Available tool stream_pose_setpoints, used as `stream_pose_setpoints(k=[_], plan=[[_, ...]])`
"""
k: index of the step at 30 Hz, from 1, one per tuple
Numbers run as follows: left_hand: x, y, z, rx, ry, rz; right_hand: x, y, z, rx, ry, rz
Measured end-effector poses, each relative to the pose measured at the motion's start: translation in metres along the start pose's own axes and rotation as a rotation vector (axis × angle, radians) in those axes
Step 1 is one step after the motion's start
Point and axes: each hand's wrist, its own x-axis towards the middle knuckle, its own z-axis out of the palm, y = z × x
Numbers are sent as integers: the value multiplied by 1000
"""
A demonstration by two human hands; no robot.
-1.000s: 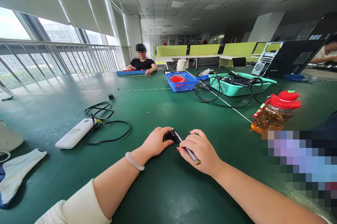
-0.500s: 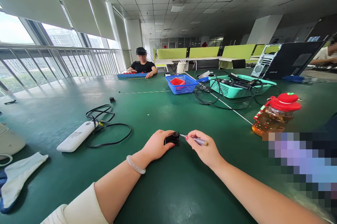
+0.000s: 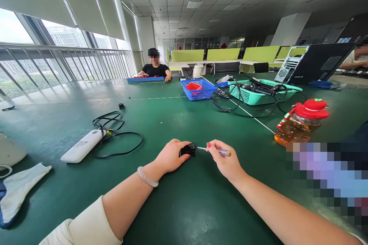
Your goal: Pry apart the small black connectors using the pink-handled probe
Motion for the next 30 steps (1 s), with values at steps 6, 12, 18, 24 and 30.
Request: stream_pose_setpoints(k=[6,12,18,24,30], plan=[[0,0,0,17,-2,14,0,-1,2,-106,70,-48],[-1,-1,0,39,8,5,-2,1,3,-114,37,-72],[0,-2,1,25,16,23,-6,-5,3,-183,-59,-109],[1,-3,2,27,11,19,-3,-2,3,-169,-157,-85],[1,-3,1,35,3,3,-4,-3,4,-307,-252,-212]])
